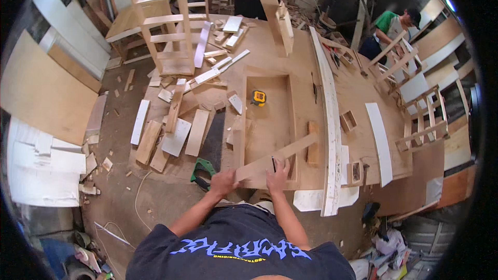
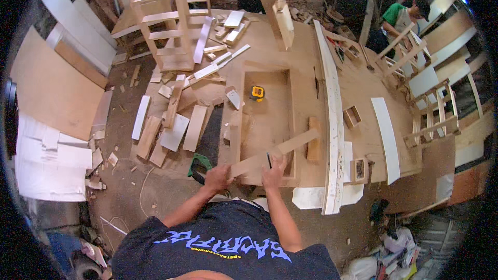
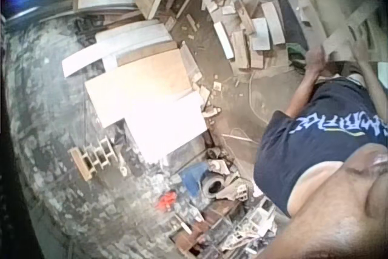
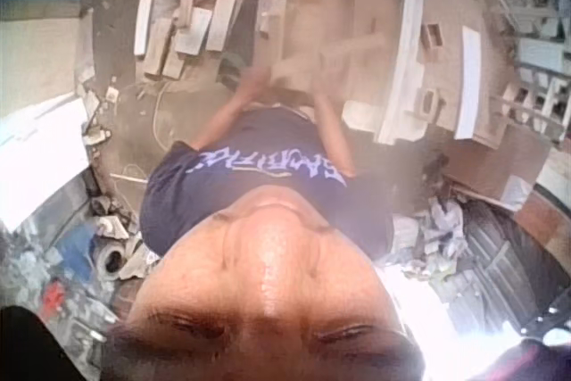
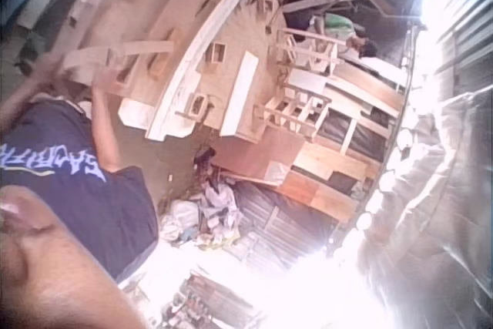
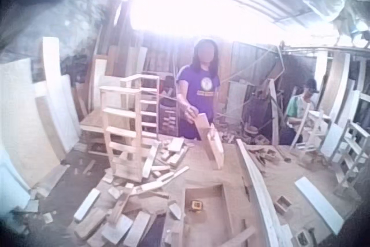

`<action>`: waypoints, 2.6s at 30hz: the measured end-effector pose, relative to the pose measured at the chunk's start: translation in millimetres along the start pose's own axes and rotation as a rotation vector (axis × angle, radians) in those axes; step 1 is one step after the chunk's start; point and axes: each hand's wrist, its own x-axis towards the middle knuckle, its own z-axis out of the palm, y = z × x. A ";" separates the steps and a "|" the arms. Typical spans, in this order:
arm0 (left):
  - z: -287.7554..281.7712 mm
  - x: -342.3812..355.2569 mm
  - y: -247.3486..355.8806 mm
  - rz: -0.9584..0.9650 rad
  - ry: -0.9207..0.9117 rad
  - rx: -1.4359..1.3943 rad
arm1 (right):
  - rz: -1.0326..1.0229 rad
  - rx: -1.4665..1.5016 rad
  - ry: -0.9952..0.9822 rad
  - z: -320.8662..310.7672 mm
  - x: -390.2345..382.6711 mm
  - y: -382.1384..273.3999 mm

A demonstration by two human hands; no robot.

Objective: The person saws through a piece of wood on a workbench, uses a pencil to mark lines on another wooden board, and measures wood with a tape measure.

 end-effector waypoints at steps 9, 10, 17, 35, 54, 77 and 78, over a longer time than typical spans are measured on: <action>-29.1 20.6 -51.0 -0.086 0.130 -0.042 | -0.097 0.213 -0.088 13.7 -21.8 5.1; -30.7 23.5 -54.1 -0.078 0.159 -0.046 | -0.072 0.200 -0.094 12.6 -18.6 3.2; -33.1 40.1 -45.6 -0.109 0.175 -0.012 | 0.084 0.298 -0.159 2.8 -13.0 -10.5; 30.4 -11.2 83.1 0.089 0.213 -0.127 | 0.666 1.200 -0.377 74.1 52.1 94.0; 55.3 -24.6 65.8 -0.120 0.014 -0.123 | 0.059 0.505 -0.673 -9.3 10.1 71.8; 105.3 -135.8 117.8 -0.041 -0.122 -0.610 | 0.644 0.866 -0.422 -104.5 -169.6 115.3; 104.5 -139.0 119.1 -0.060 -0.130 -0.610 | 0.601 0.874 -0.443 -105.5 -172.9 117.2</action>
